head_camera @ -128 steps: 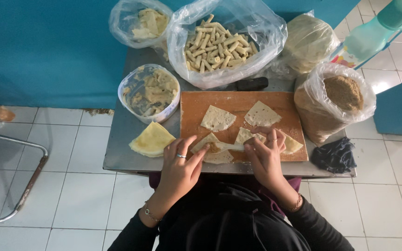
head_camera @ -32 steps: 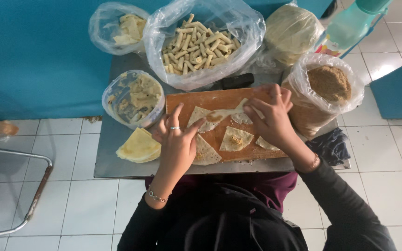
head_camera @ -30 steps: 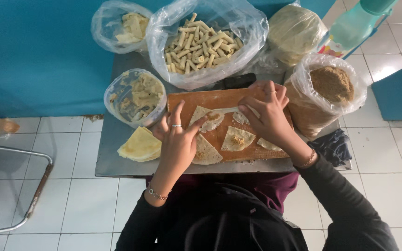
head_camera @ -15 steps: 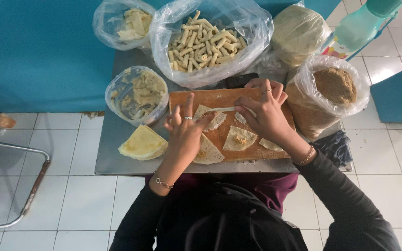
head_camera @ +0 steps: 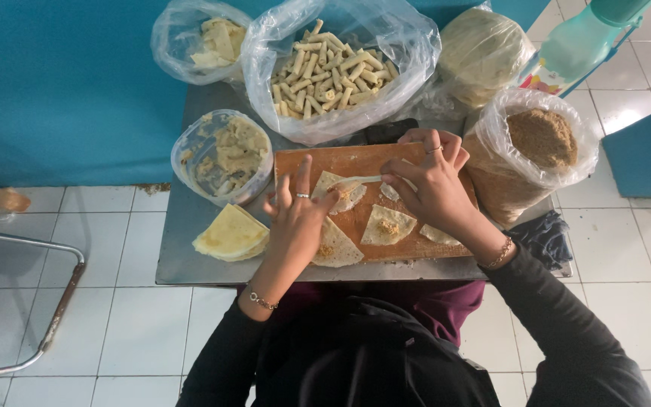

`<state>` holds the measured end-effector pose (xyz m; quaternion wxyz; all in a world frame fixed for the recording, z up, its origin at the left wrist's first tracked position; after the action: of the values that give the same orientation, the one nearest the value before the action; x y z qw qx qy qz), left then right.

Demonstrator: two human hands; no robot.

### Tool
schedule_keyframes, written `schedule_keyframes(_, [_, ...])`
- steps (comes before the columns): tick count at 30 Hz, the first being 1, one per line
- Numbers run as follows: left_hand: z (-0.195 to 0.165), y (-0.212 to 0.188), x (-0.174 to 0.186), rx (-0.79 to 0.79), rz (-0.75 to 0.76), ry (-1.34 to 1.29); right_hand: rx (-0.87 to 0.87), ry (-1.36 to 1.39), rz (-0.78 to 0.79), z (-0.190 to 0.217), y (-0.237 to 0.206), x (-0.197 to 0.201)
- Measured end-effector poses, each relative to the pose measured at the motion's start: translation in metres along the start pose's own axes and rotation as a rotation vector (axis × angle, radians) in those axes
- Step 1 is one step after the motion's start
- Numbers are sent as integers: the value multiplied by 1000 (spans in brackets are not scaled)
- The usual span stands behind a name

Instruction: The person cuts thin dough sheets into triangular pieces on a wooden board, spoons a brown filling from a bag onto the pieces, and folds and presses the dough around the filling to form stuffed snacks, working through the pieces one at a time. A bowl of dough pieces and a bag of rolled snacks sit on the table.

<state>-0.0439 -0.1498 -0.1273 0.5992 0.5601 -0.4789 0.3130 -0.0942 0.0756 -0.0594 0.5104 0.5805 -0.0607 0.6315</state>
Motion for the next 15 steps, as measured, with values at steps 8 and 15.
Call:
schedule_keyframes(8, [2,-9,4,-23,-44,74,-3,-1,7,3,-1,2])
schedule_keyframes(15, [4,-11,-3,-28,-84,29,-14,9,-1,7,-2,3])
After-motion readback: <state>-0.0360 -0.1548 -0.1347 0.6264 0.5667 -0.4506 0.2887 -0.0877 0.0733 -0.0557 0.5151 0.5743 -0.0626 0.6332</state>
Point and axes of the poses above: each hand's wrist, its own y-axis towards the middle knuckle, its own x-axis out of the back of the hand, z = x × y, the point moved 3 cm from there along y, towards the middle knuckle, and after that the axes turned 7 degrees about y, right-handed, at the moved point
